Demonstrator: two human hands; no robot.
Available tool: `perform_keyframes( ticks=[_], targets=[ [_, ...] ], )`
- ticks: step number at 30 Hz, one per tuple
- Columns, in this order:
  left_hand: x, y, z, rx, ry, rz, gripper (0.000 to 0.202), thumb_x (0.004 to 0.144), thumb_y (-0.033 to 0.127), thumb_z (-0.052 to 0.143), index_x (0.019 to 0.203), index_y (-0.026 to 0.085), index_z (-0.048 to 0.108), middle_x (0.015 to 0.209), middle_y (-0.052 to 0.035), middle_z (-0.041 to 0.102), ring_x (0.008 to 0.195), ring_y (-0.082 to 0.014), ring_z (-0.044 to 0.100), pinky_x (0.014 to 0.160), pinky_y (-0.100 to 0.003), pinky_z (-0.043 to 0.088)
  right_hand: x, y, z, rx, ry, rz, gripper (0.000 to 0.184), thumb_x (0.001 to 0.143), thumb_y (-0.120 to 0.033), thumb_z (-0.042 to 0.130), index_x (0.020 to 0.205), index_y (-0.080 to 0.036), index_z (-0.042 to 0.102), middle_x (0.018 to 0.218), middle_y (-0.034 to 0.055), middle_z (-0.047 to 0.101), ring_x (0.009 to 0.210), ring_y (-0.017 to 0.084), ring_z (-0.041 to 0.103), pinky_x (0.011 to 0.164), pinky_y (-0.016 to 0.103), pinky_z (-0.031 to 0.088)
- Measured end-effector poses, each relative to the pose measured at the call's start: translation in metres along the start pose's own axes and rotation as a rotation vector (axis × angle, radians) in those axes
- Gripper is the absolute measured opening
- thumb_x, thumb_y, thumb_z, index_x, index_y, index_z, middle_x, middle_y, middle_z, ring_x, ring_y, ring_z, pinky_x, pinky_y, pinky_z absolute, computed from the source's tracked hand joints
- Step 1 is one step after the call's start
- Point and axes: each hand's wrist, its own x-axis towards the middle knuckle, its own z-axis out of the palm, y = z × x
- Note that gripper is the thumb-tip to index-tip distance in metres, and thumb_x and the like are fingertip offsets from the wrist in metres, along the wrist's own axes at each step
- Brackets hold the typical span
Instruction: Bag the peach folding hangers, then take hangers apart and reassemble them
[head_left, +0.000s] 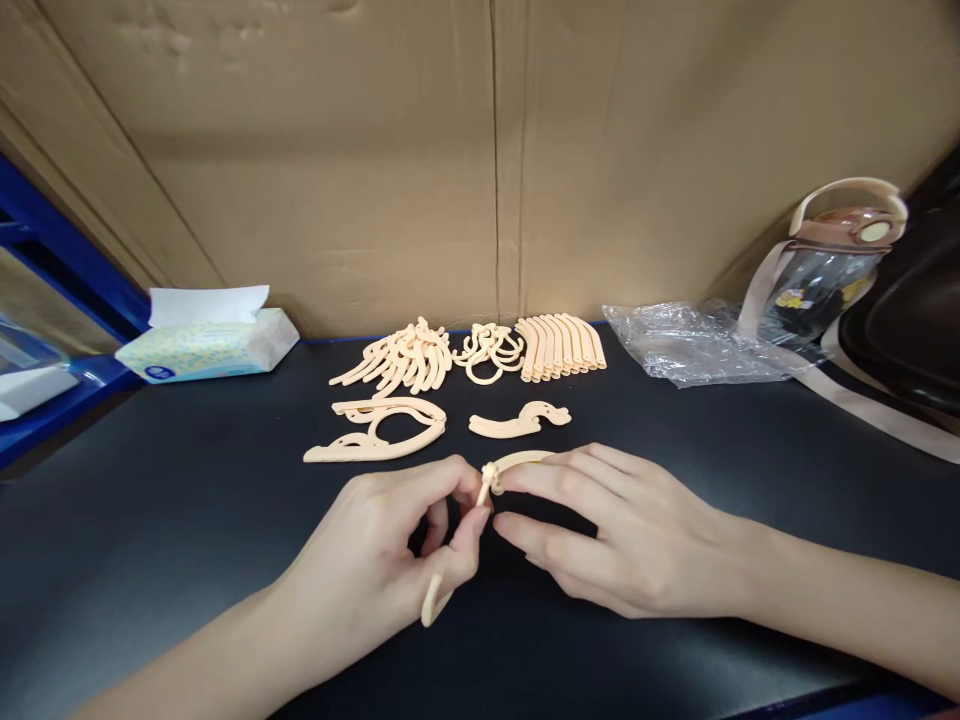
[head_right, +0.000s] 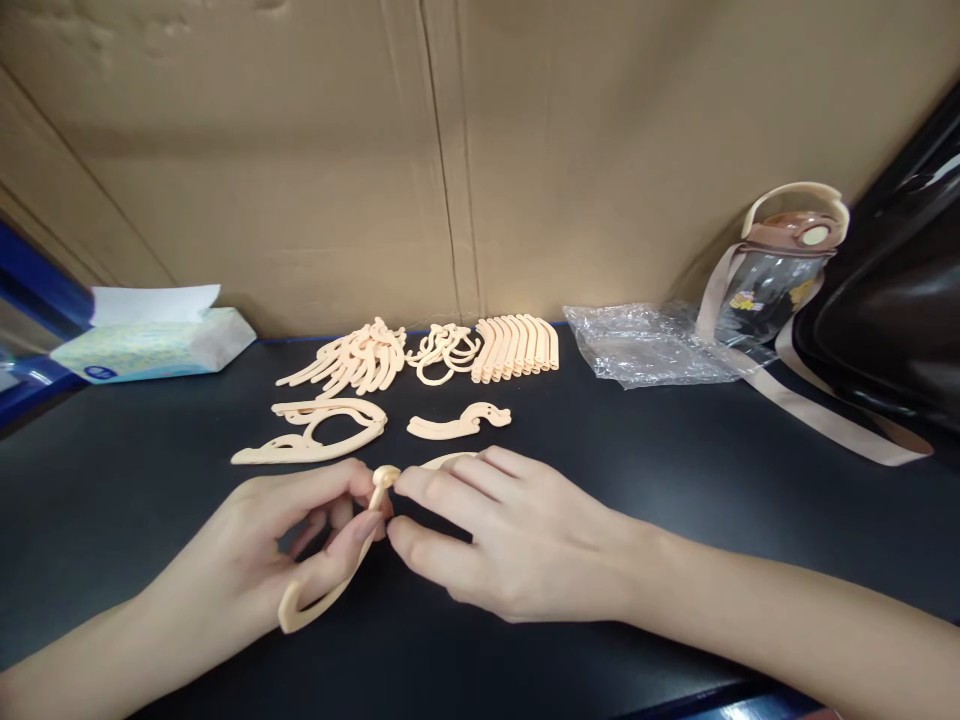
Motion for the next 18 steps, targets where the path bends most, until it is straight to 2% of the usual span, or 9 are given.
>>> perform_keyframes(
  ticks=[6,11,13,16,18],
  targets=[
    [0.0058,0.0001,-0.0017,-0.315,-0.165,-0.124,0.02,0.099,0.031,0.045,0.086,0.019,0.055,0.065,0.0071,0.047,0.054,-0.0068,0.037,0.047,-0.016,0.033,-0.0014,-0.0008,0.0006,-0.012,0.086,-0.009,0.021,0.091,-0.011,0.057,0.109,-0.014,0.068,0.116,0.0107,0.071,0.111,0.021,0.061,0.087,0.029,0.052],
    [0.0057,-0.0031,0.0052,-0.585,-0.245,-0.243,0.031,0.099,0.04,0.048,0.078,0.017,0.055,0.068,0.0034,0.052,0.058,-0.0081,0.041,0.052,-0.019,0.033,0.0024,-0.0015,-0.0038,-0.026,0.114,-0.014,0.026,0.099,-0.013,0.044,0.102,-0.014,0.07,0.112,0.0094,0.074,0.103,0.019,0.066,0.081,0.029,0.054],
    [0.0054,-0.0026,0.0067,-0.669,-0.264,-0.288,0.033,0.098,0.042,0.05,0.077,0.017,0.055,0.063,0.0044,0.049,0.055,-0.0077,0.039,0.051,-0.019,0.031,0.0044,-0.0012,-0.0054,-0.017,0.129,-0.027,0.029,0.099,-0.013,0.042,0.099,-0.014,0.071,0.108,0.0096,0.076,0.098,0.019,0.068,0.077,0.029,0.055],
    [0.0057,0.0008,0.0052,-0.757,-0.308,-0.347,0.031,0.096,0.045,0.053,0.081,0.018,0.056,0.059,0.0079,0.036,0.051,-0.0066,0.027,0.046,-0.019,0.022,0.0056,-0.0009,-0.0068,0.02,0.139,-0.018,0.03,0.099,-0.012,0.042,0.091,-0.015,0.071,0.099,0.008,0.078,0.087,0.017,0.07,0.07,0.028,0.055],
    [0.006,0.0033,0.0031,-0.789,-0.361,-0.389,0.03,0.095,0.046,0.053,0.084,0.018,0.056,0.061,0.0082,0.035,0.05,-0.0065,0.024,0.044,-0.019,0.018,0.0049,-0.0013,-0.0071,0.036,0.149,-0.014,0.029,0.098,-0.011,0.044,0.086,-0.014,0.071,0.093,0.0072,0.078,0.08,0.016,0.07,0.067,0.027,0.055]
  ],
)
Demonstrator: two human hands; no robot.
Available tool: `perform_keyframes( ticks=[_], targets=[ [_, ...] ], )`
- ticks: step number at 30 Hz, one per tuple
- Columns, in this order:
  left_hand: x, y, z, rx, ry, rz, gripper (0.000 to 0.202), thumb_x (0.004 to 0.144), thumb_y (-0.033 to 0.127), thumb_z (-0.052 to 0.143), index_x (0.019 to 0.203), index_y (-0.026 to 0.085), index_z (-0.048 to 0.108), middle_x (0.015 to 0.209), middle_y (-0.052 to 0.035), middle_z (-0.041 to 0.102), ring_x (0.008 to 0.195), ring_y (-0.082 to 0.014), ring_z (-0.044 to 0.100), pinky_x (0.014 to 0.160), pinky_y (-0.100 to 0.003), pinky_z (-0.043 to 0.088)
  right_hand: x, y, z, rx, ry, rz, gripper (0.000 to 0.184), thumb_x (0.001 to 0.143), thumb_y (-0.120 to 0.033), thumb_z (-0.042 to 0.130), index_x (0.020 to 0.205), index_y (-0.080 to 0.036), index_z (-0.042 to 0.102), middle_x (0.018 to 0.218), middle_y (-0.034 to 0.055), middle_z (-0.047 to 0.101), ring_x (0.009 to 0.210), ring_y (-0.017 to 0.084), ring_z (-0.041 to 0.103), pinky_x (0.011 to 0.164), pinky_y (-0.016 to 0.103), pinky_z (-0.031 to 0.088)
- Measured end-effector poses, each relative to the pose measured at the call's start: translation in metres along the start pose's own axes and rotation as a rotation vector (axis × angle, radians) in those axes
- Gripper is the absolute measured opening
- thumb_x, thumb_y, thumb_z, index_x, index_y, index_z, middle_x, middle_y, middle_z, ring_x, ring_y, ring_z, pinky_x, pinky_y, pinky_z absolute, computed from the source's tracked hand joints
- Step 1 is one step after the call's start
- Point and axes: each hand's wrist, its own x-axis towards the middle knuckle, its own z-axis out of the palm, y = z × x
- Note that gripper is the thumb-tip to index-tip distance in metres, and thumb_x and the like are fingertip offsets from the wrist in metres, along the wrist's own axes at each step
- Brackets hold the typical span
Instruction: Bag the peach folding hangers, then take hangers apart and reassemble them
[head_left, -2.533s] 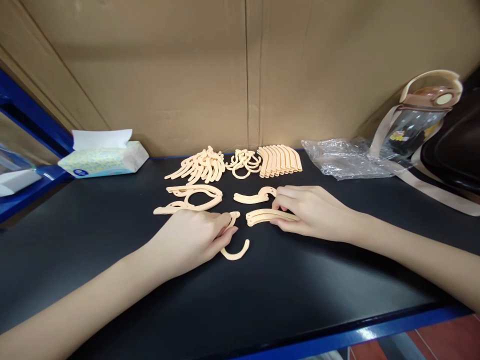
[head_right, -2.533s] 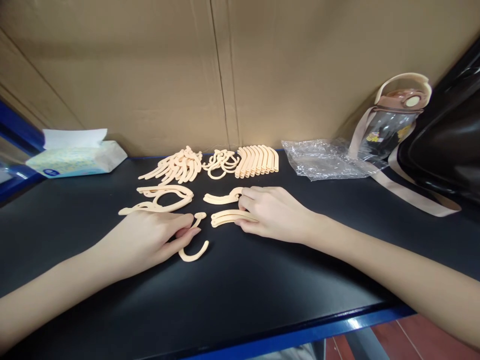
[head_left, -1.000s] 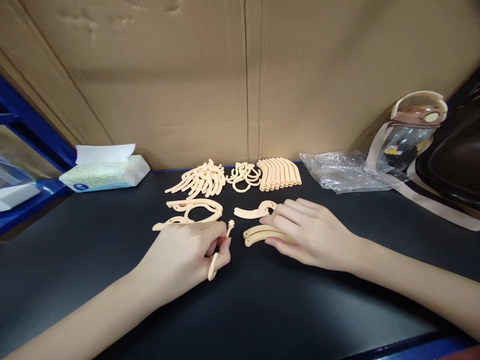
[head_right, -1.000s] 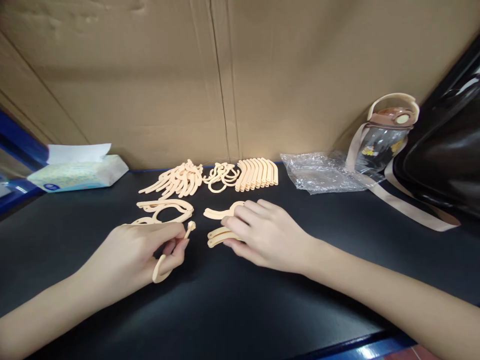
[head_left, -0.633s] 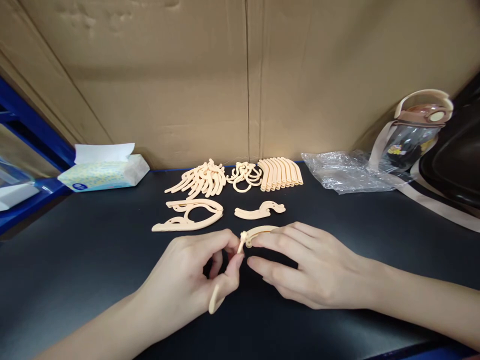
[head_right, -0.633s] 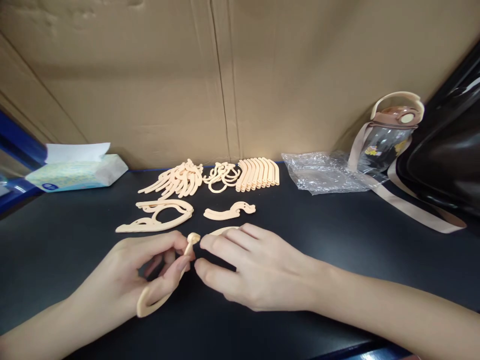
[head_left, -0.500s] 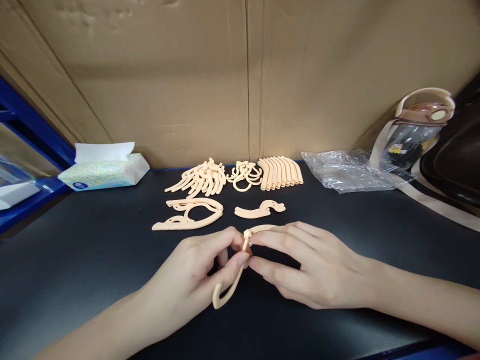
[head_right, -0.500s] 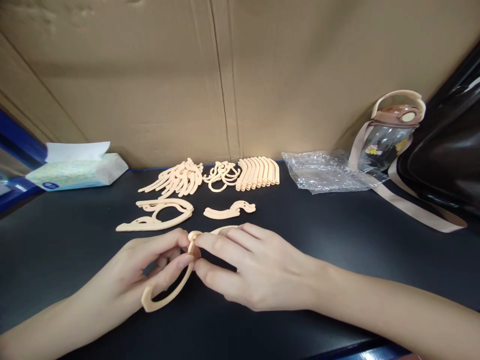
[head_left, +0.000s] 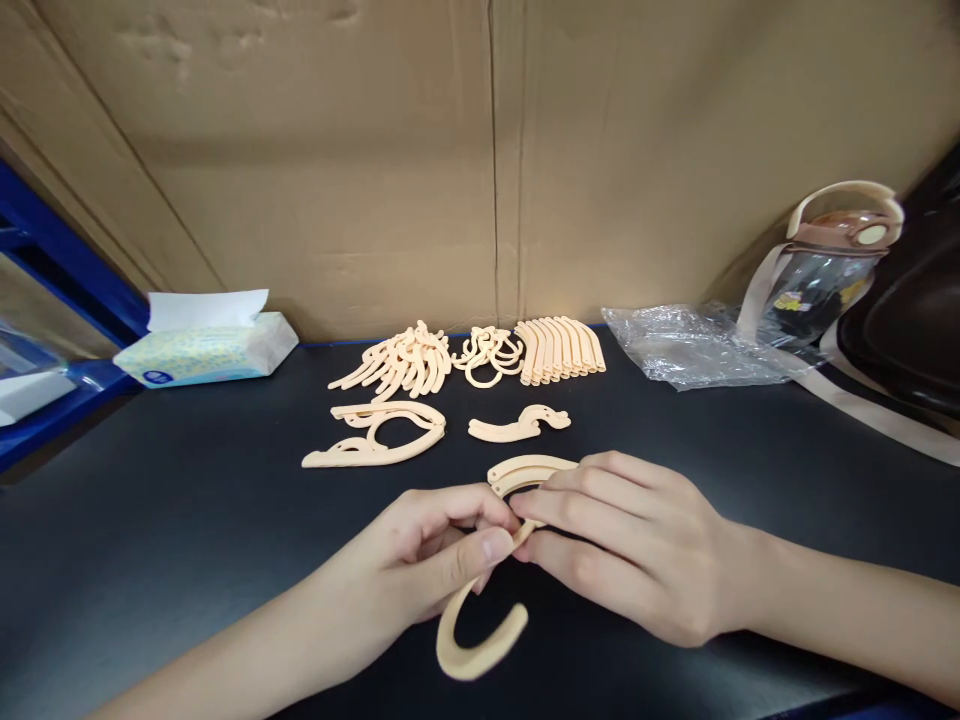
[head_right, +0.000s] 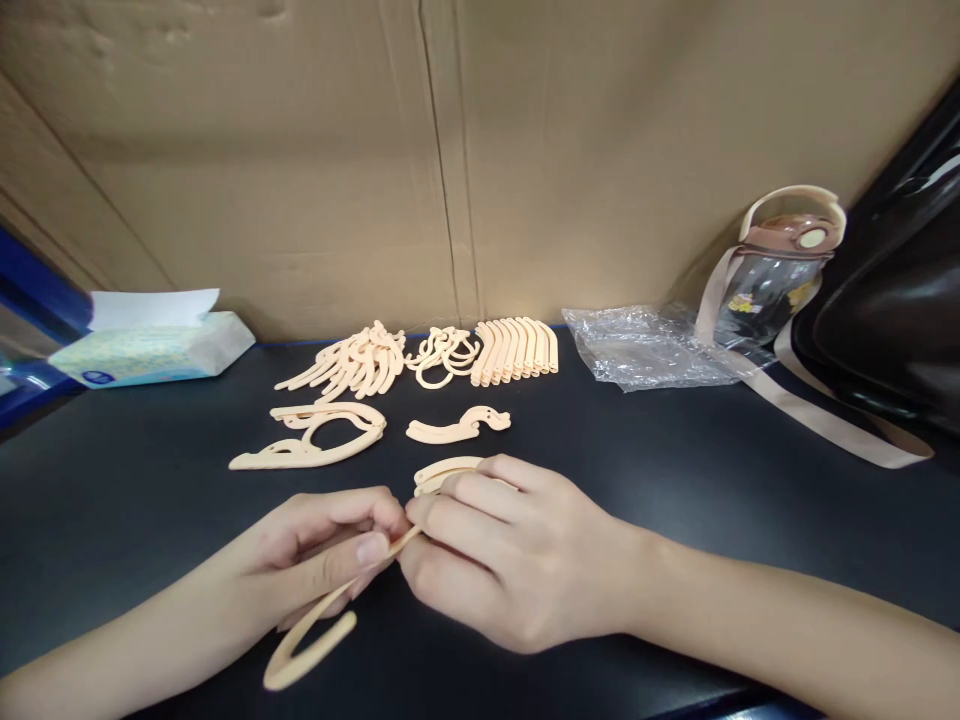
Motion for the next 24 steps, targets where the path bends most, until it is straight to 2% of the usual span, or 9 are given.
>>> perform_keyframes(
  ticks=[3,6,9,12,14,17,19,22,24],
  targets=[
    [-0.001,0.002,0.0,-0.026,-0.047,-0.078,0.033,0.095,0.049,0.053,0.083,0.018,0.056,0.062,0.0078,0.038,0.049,-0.0061,0.024,0.042,-0.019,0.017,-0.002,-0.001,0.0,0.003,0.028,-0.016,0.026,0.094,-0.011,0.048,0.08,-0.013,0.07,0.088,0.0081,0.077,0.076,0.017,0.07,0.064,0.029,0.054],
    [-0.001,0.003,0.0,-0.004,-0.059,-0.105,0.033,0.094,0.048,0.053,0.083,0.018,0.057,0.062,0.0074,0.042,0.048,-0.0054,0.028,0.042,-0.018,0.019,-0.002,-0.003,-0.001,-0.023,0.002,-0.029,0.03,0.095,-0.011,0.045,0.078,-0.015,0.069,0.085,0.0075,0.077,0.073,0.017,0.068,0.063,0.03,0.053],
    [0.0,0.003,-0.002,0.046,-0.053,-0.069,0.032,0.096,0.046,0.052,0.084,0.017,0.059,0.066,0.0059,0.048,0.05,-0.0053,0.034,0.044,-0.017,0.025,-0.001,-0.001,-0.002,-0.064,0.001,-0.012,0.029,0.098,-0.011,0.043,0.087,-0.015,0.069,0.084,0.0066,0.076,0.076,0.017,0.068,0.066,0.03,0.052],
    [0.002,0.003,-0.005,0.144,0.003,-0.029,0.037,0.098,0.046,0.047,0.084,0.016,0.063,0.065,0.0048,0.05,0.051,-0.0061,0.037,0.047,-0.018,0.03,-0.003,0.005,0.001,-0.111,0.006,0.054,0.025,0.099,-0.011,0.042,0.102,-0.012,0.067,0.088,0.0077,0.075,0.079,0.018,0.066,0.069,0.031,0.051],
    [0.002,0.002,-0.007,0.28,0.086,0.003,0.041,0.098,0.048,0.043,0.084,0.016,0.065,0.063,0.0044,0.049,0.051,-0.0072,0.038,0.046,-0.019,0.03,-0.005,0.01,0.003,-0.122,-0.003,0.112,0.023,0.097,-0.008,0.043,0.104,-0.011,0.064,0.09,0.0086,0.073,0.08,0.018,0.063,0.069,0.032,0.05],
    [0.002,-0.002,-0.012,0.633,0.225,0.175,0.033,0.1,0.038,0.042,0.087,0.018,0.066,0.067,0.0029,0.056,0.055,-0.0093,0.046,0.05,-0.02,0.034,-0.009,0.016,0.005,-0.007,0.0,0.264,0.021,0.094,-0.006,0.041,0.101,-0.014,0.059,0.09,0.0082,0.067,0.079,0.018,0.06,0.066,0.03,0.048],
    [0.001,-0.005,-0.014,0.903,0.289,0.326,0.023,0.099,0.027,0.044,0.096,0.021,0.066,0.079,0.0015,0.062,0.065,-0.0108,0.054,0.057,-0.021,0.039,-0.01,0.019,0.004,0.138,0.017,0.436,0.019,0.096,-0.01,0.038,0.098,-0.017,0.055,0.084,0.005,0.062,0.073,0.015,0.057,0.064,0.028,0.046],
    [0.0,-0.01,-0.016,1.168,0.329,0.478,0.022,0.1,0.02,0.045,0.113,0.024,0.062,0.092,0.0005,0.064,0.078,-0.0122,0.061,0.066,-0.022,0.042,-0.009,0.02,0.002,0.342,0.055,0.709,0.021,0.102,-0.022,0.037,0.087,-0.021,0.052,0.073,-0.0008,0.055,0.065,0.012,0.053,0.06,0.025,0.043],
    [0.0,-0.013,-0.017,1.26,0.316,0.537,0.027,0.1,0.02,0.045,0.123,0.025,0.058,0.093,0.0008,0.063,0.076,-0.0122,0.061,0.065,-0.023,0.043,-0.008,0.021,0.002,0.46,0.079,0.822,0.028,0.103,-0.029,0.039,0.08,-0.022,0.053,0.072,-0.0015,0.055,0.068,0.012,0.054,0.063,0.025,0.043]
  ],
)
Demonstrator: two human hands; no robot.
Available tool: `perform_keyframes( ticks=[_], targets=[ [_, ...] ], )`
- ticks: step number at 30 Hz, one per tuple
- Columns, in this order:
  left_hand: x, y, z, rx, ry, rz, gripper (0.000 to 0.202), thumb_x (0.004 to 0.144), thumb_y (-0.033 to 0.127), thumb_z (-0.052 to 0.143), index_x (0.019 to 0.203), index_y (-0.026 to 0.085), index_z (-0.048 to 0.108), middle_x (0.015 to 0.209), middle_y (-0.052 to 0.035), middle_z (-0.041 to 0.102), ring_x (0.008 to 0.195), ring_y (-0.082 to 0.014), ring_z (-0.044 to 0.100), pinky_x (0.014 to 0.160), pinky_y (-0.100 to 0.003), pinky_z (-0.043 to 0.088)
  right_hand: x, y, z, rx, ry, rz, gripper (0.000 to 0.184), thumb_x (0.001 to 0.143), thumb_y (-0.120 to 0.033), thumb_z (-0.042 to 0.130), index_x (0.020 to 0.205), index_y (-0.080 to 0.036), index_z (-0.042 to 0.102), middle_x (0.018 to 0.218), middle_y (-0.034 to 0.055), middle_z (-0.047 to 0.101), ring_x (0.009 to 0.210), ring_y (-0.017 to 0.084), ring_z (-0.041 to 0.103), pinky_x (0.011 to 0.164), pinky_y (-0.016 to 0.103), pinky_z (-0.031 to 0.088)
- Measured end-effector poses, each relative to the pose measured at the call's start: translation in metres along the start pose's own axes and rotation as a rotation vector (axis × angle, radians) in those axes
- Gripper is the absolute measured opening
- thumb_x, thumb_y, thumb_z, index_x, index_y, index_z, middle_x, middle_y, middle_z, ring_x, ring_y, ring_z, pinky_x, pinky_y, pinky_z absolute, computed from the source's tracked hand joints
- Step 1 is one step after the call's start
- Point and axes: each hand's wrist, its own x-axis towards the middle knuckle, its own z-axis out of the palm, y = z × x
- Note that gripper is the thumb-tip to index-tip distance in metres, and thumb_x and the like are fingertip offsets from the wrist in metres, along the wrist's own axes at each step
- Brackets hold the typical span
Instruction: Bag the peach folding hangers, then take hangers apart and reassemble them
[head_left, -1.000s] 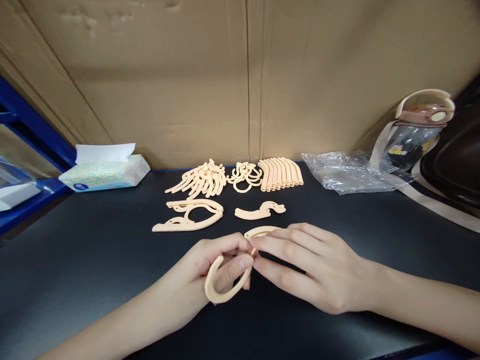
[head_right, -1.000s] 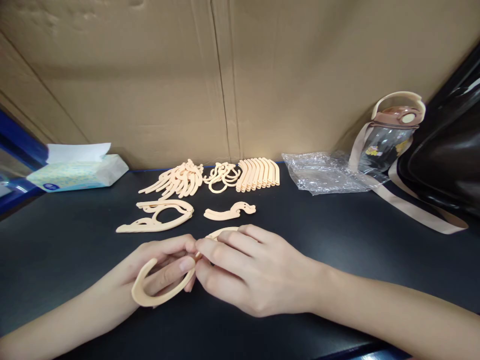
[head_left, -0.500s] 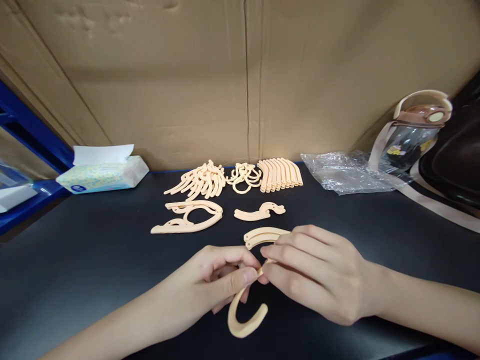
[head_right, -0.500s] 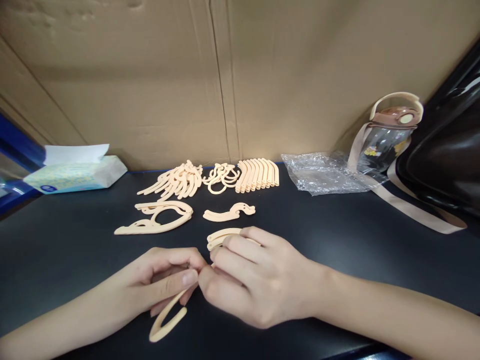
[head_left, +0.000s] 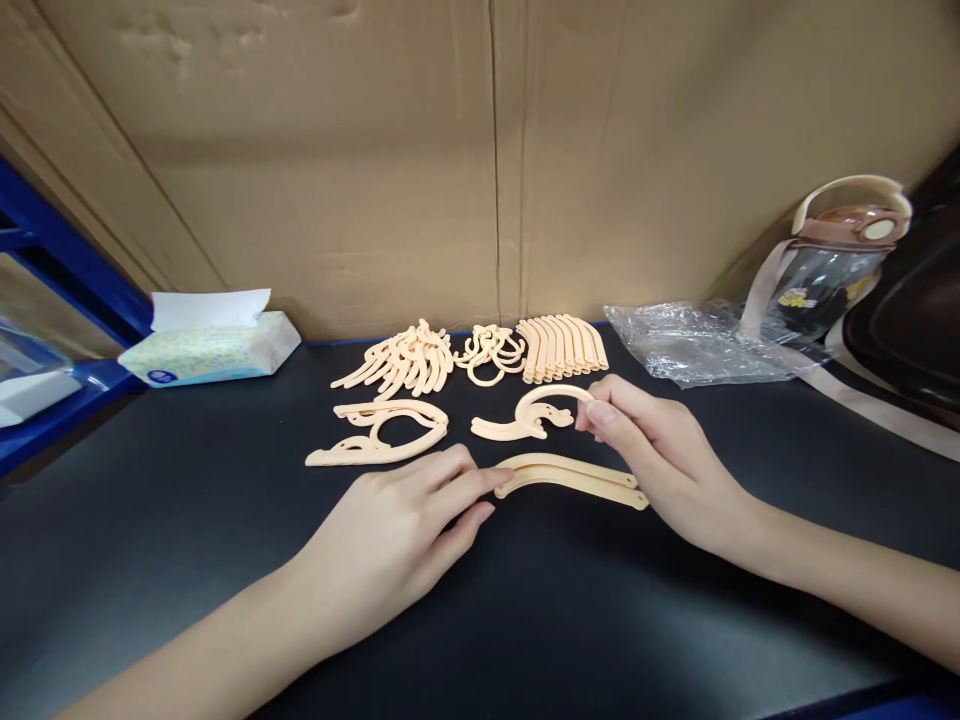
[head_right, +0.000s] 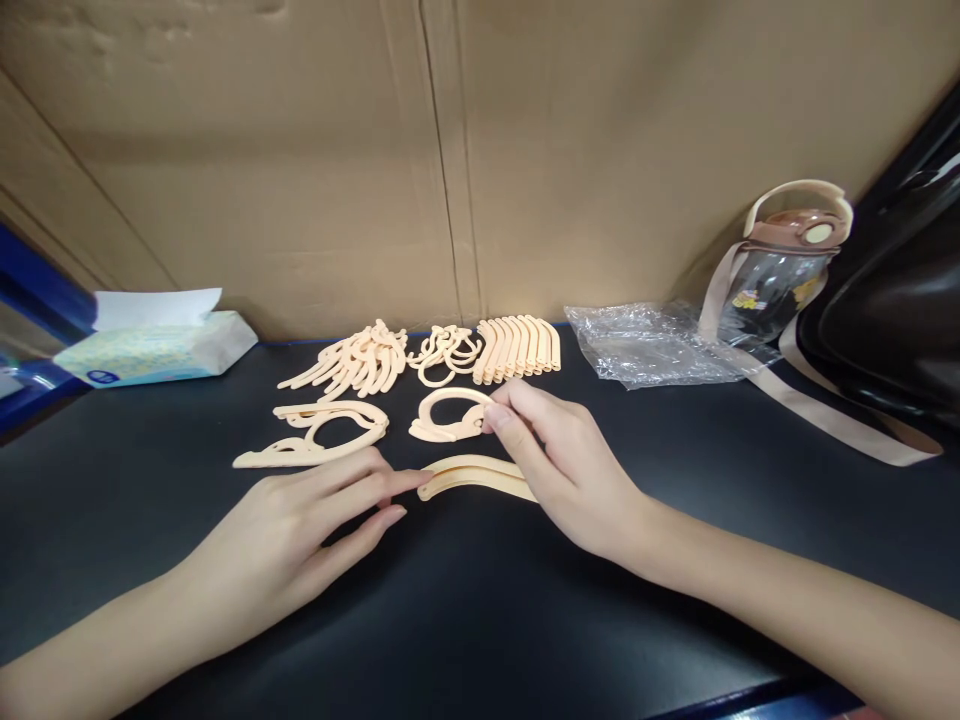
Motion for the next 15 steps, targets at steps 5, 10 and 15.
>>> perform_keyframes(
  ticks=[5,10,15],
  targets=[
    [-0.001,-0.004,0.004,0.084,-0.03,0.069,0.035,0.101,0.02,0.043,0.134,0.026,0.053,0.09,0.0012,0.06,0.07,-0.0115,0.06,0.059,-0.023,0.042,0.003,0.007,0.002,0.19,-0.01,0.124,0.029,0.099,-0.036,0.05,0.081,-0.023,0.069,0.082,-0.0004,0.06,0.082,0.014,0.057,0.076,0.026,0.044],
    [-0.001,-0.01,0.006,0.073,-0.057,0.071,0.031,0.101,0.019,0.044,0.129,0.025,0.058,0.091,0.0012,0.059,0.071,-0.0112,0.059,0.061,-0.023,0.042,0.007,0.009,0.003,0.29,-0.013,0.205,0.028,0.097,-0.035,0.05,0.079,-0.021,0.066,0.078,-0.0012,0.062,0.078,0.014,0.057,0.075,0.027,0.043],
    [-0.001,-0.012,0.006,0.049,-0.034,0.071,0.025,0.101,0.022,0.047,0.118,0.026,0.064,0.09,0.0009,0.058,0.069,-0.0101,0.057,0.06,-0.022,0.042,0.009,0.013,0.007,0.381,0.021,0.244,0.017,0.094,-0.032,0.053,0.082,-0.021,0.057,0.076,-0.0026,0.053,0.075,0.013,0.051,0.071,0.027,0.042]
  ],
)
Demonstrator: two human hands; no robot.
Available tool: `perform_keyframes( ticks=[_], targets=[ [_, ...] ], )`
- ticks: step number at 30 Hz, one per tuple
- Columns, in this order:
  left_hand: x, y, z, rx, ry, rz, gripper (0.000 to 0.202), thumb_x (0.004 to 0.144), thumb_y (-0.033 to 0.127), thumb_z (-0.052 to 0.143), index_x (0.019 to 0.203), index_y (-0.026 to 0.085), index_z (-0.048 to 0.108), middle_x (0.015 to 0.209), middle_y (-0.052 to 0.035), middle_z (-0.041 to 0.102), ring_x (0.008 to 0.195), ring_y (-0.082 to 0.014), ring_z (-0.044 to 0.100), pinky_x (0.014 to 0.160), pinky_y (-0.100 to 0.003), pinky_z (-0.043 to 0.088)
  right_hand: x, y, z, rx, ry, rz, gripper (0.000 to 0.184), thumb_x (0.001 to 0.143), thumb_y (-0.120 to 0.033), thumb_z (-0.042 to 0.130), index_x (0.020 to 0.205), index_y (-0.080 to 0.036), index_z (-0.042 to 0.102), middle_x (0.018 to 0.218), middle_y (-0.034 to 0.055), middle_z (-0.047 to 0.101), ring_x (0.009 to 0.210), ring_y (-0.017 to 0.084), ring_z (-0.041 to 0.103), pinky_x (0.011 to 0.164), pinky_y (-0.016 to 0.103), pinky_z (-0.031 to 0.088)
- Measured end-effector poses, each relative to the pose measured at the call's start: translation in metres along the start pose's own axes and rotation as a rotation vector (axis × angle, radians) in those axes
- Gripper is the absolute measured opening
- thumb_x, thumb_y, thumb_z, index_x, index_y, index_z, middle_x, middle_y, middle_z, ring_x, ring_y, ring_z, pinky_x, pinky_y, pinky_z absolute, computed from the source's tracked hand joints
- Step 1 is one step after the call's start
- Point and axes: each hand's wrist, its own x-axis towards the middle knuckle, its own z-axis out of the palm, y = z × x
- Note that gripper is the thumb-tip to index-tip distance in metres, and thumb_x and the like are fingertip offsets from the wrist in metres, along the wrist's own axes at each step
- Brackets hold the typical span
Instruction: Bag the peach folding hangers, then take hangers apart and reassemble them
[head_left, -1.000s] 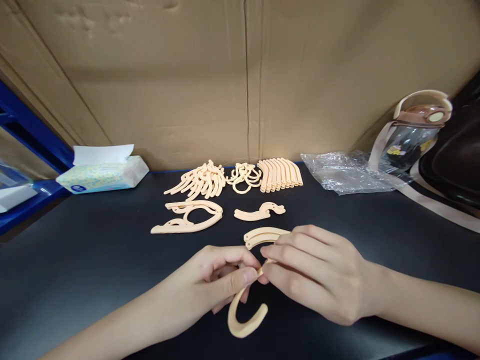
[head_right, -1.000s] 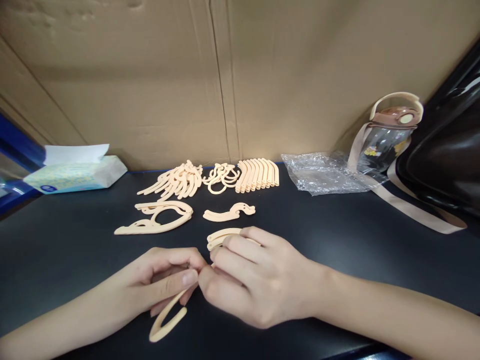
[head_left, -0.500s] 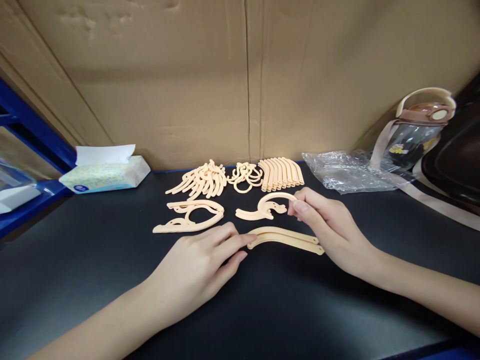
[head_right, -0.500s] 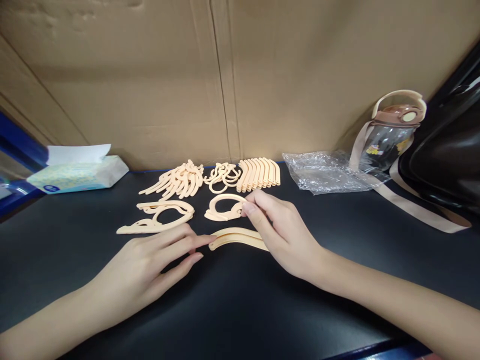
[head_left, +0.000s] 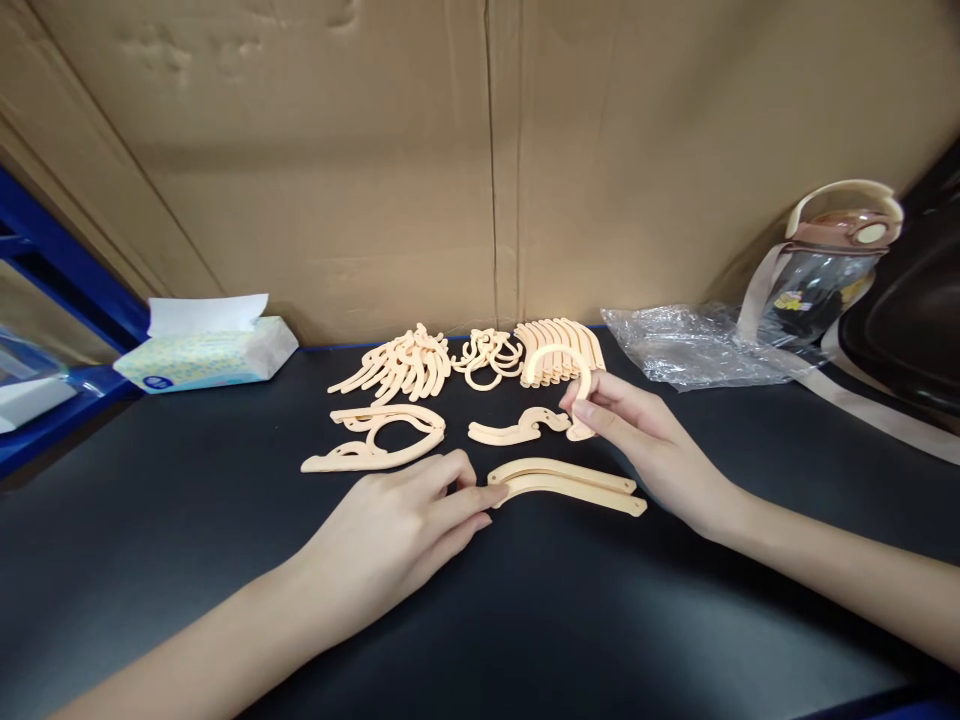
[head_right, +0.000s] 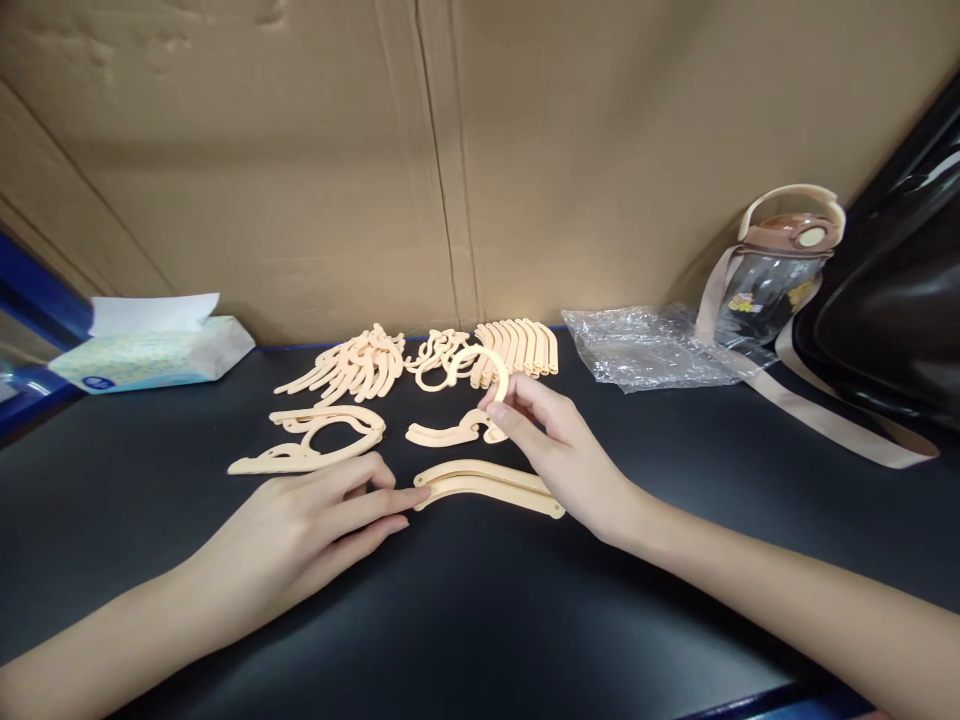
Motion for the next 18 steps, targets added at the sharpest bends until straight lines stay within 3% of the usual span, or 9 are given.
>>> perform_keyframes(
  ticks=[6,12,18],
  targets=[
    [0.0018,0.0064,-0.007,0.007,-0.006,-0.023,0.019,0.1,0.026,0.05,0.091,0.022,0.066,0.087,0.0002,0.057,0.069,-0.0113,0.055,0.059,-0.023,0.04,0.0016,0.0071,0.0011,0.066,-0.044,-0.004,0.011,0.093,-0.03,0.056,0.086,-0.021,0.053,0.077,-0.0027,0.054,0.075,0.014,0.052,0.072,0.028,0.044],
    [0.0013,0.0054,-0.0062,0.016,0.026,-0.047,0.017,0.1,0.029,0.051,0.103,0.022,0.067,0.09,-0.0003,0.059,0.071,-0.0116,0.058,0.062,-0.022,0.042,-0.0015,0.0078,0.0005,-0.039,-0.024,-0.017,0.013,0.094,-0.032,0.056,0.086,-0.022,0.058,0.082,-0.0012,0.062,0.08,0.015,0.059,0.074,0.029,0.046],
    [-0.0003,0.0013,-0.0044,-0.003,0.016,-0.03,0.022,0.101,0.022,0.046,0.105,0.023,0.068,0.088,-0.0001,0.061,0.072,-0.0123,0.058,0.064,-0.023,0.042,-0.0009,0.0062,0.0013,-0.048,-0.067,-0.042,0.013,0.091,-0.033,0.062,0.089,-0.021,0.065,0.09,0.0009,0.068,0.083,0.015,0.063,0.078,0.03,0.049]
  ],
)
